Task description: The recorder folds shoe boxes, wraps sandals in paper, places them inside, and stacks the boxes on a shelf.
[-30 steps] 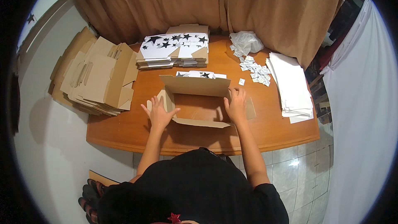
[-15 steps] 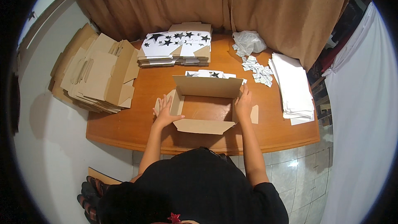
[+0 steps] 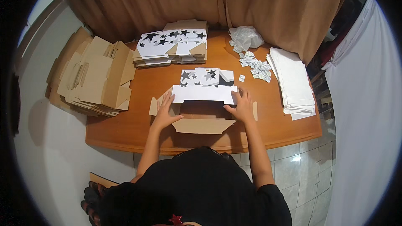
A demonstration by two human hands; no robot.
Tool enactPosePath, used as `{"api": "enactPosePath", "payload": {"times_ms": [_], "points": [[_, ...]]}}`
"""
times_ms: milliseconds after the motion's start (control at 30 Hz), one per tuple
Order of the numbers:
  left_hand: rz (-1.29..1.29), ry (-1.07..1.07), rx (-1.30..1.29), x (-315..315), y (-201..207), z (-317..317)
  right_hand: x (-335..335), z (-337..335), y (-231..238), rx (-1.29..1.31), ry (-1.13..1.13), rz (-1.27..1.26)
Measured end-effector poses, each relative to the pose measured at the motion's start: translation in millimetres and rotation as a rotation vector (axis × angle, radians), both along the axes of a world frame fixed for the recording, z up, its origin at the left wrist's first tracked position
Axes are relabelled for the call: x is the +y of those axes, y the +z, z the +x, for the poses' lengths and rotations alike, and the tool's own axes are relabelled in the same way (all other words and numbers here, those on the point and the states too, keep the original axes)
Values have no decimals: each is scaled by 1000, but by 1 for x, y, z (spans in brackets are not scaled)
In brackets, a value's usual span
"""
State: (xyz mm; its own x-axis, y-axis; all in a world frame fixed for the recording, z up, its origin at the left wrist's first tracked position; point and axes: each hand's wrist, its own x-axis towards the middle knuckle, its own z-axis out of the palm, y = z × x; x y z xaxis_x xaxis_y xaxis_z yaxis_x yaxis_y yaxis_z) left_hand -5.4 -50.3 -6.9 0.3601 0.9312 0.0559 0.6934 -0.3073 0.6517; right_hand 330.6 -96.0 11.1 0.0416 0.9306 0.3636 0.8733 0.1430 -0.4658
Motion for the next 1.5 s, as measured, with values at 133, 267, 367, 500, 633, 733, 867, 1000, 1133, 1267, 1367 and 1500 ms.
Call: {"api": "enactPosePath", "payload": {"times_ms": [133, 267, 367, 500, 633, 733, 867, 1000, 1133, 1267, 1367, 1500], "points": [[-58, -106, 145, 9, 4, 10, -7, -9, 3, -201, -86, -71], [-82, -168, 176, 7, 18, 27, -7, 0, -6, 11, -28, -21], [-135, -248, 258, 4, 19, 37, -15, 9, -3, 6, -193, 193], [-170, -251, 382, 0, 20, 40, -33, 20, -6, 26, -584, 284], [-102, -223, 423, -5, 11, 43, -56, 40, -4, 852, -668, -151], [-55, -200, 417, -6, 8, 43, -60, 28, -9, 1332, -407, -221], [-21, -193, 406, -7, 4, 43, -35, -3, -16, 668, -113, -140], [-8, -185, 384, -8, 9, 44, -14, -29, -23, 353, -205, -113], [21, -189, 308, -12, 12, 42, -3, -49, -15, 151, -353, -138], [20, -172, 272, -17, 16, 40, 0, -57, -10, 54, -418, -244], [36, -104, 229, -21, 22, 36, 0, -61, -6, 8, -465, -317], [144, 59, 253, -22, 42, 20, 4, -60, -3, 4, -503, -348]]}}
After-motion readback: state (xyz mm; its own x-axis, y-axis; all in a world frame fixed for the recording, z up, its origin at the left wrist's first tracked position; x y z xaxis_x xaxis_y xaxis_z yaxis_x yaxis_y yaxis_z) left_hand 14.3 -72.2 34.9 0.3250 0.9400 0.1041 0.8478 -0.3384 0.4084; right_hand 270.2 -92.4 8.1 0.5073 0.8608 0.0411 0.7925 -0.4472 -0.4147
